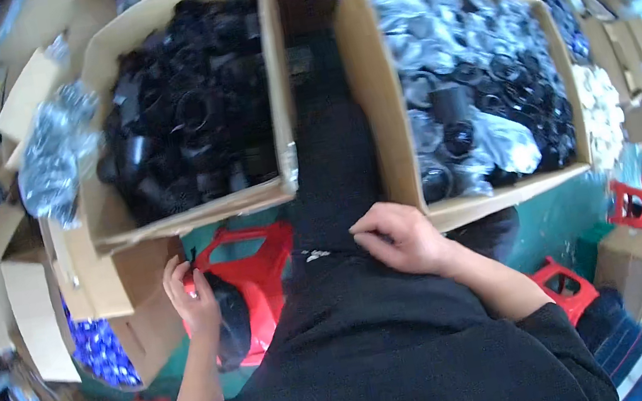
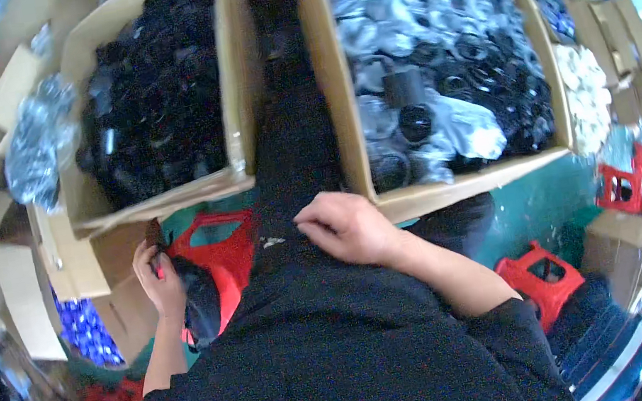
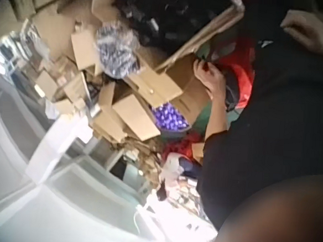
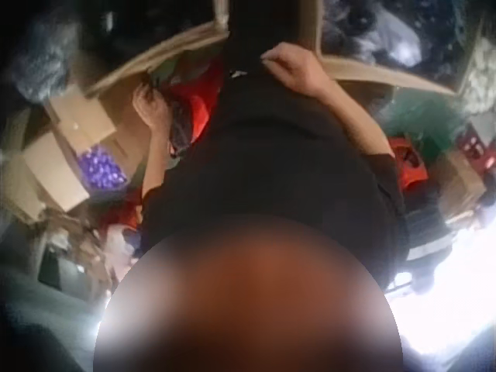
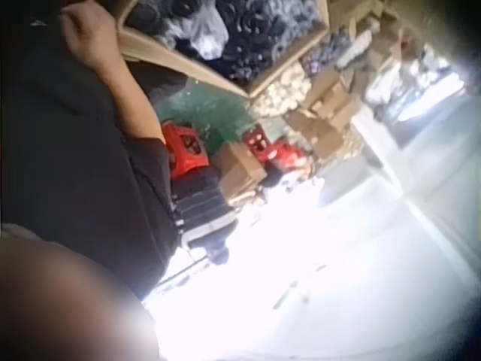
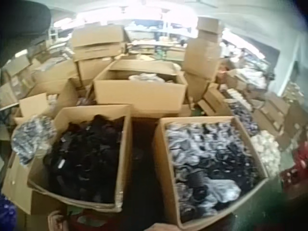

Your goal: Packaging black plastic industrial components into small plastic bags and then into a larger storage box.

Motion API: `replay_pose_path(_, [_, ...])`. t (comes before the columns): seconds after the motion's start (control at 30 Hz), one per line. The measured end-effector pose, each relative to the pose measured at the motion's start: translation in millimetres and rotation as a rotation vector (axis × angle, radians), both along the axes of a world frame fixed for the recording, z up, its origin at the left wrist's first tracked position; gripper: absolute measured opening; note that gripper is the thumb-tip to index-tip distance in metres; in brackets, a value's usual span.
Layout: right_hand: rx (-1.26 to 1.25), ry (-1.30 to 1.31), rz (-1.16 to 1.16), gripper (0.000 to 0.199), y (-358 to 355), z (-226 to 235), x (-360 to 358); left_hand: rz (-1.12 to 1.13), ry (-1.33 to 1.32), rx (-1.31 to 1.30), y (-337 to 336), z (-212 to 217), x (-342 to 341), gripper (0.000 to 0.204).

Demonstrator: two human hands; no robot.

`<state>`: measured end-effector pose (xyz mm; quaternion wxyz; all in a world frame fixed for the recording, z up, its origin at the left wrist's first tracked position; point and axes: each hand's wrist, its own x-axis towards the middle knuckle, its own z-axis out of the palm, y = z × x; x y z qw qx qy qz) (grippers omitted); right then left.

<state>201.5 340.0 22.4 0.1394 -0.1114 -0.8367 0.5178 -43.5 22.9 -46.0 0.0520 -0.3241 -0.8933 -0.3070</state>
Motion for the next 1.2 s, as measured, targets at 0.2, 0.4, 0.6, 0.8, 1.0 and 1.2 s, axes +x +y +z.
replay_pose_path(0.2, [0.21,0.165,-0.219,0.02,26.0,24.4,43.3,-0.622,-0.164,0.194,146.3,60.5,43.3,0.023])
replay_pose_path(0.4, [0.53,0.168,-0.815,0.024,72.2,29.2,95.5,-1.077,-0.169,0.257,261.0,88.3,103.4,0.025])
replay_pose_path(0.6, [0.546,-0.226,-0.835,0.019,115.8,5.1,140.4,-1.196,-0.084,0.28,353.7,93.3,155.8,0.034])
replay_pose_path(0.8, [-0.356,0.383,-1.052,0.02,109.5,47.8,126.1,-1.082,-0.201,0.449,386.5,77.7,181.5,0.032])
replay_pose_path(1.0, [0.087,0.032,-0.961,0.015,117.5,49.2,131.6,-1.32,-0.071,0.03,379.8,78.8,171.3,0.032])
replay_pose_path(1.2, [-0.169,-0.055,-0.956,0.016,120.3,19.4,139.4,-1.203,-0.241,0.026,383.5,66.8,162.4,0.017])
